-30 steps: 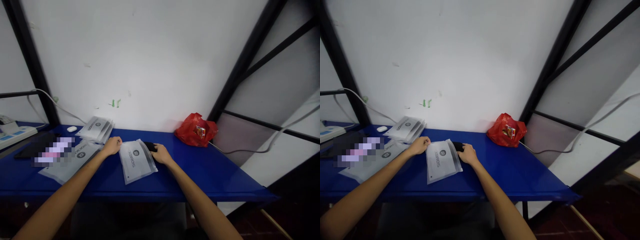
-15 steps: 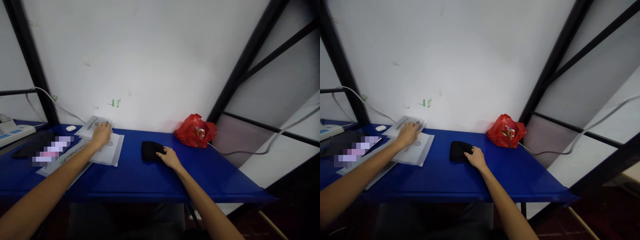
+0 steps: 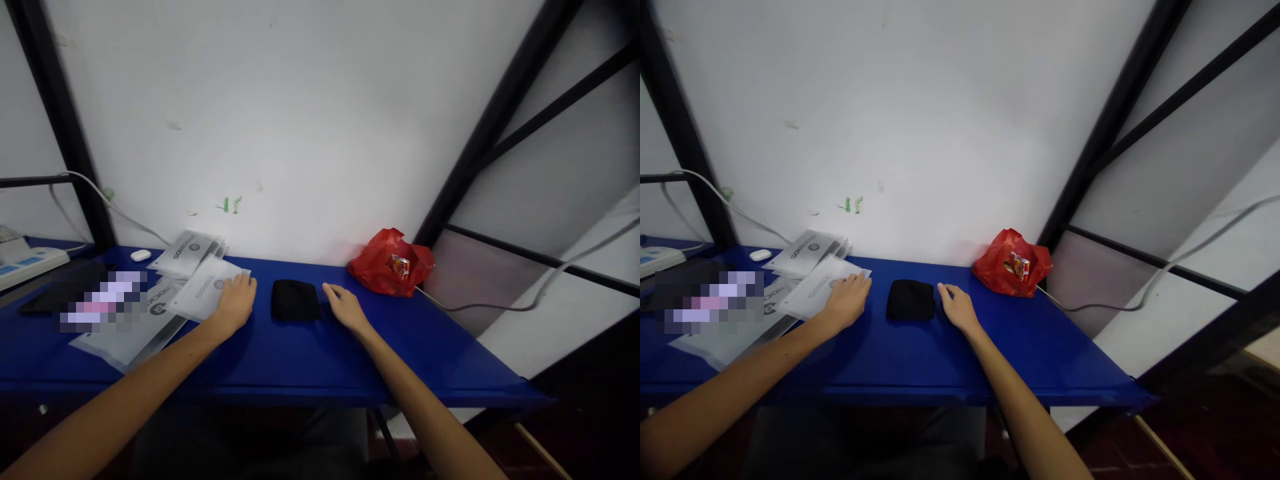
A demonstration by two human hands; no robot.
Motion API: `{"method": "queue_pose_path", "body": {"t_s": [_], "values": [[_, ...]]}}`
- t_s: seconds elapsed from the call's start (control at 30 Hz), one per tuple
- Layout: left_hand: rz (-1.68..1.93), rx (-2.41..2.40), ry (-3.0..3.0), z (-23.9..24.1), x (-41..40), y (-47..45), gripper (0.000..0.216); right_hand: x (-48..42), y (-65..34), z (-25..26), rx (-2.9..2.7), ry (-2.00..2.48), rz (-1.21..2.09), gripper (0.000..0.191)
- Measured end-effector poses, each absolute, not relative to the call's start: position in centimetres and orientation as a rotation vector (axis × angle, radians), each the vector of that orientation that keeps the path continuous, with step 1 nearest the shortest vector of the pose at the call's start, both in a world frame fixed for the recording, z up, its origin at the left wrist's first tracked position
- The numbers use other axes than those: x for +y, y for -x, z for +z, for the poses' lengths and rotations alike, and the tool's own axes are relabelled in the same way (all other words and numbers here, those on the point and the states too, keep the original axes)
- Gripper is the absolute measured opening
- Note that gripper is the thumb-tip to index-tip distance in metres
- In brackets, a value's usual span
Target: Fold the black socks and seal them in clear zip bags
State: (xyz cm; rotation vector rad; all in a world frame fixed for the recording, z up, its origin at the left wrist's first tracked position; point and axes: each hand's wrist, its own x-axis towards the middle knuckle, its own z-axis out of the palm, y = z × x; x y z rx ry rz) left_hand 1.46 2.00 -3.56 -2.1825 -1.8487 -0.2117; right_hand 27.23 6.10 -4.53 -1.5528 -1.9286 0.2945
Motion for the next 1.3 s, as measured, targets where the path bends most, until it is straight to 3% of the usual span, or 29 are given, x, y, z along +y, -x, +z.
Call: {"method": "queue_pose_path", "body": {"t_s": [0.43, 1.3], "values": [[-0.594, -1.959, 2.397, -8.0, 4.8, -3.4, 0.042, 7.2, -28.8, -7.8, -2.130, 1.837, 0.053, 0.049], [-1.064, -1.654, 2.408, -6.9, 3.5, -4.2, 0.033, 7.5, -29.0, -8.2, -2.104, 1.785, 0.052, 0.044]]}}
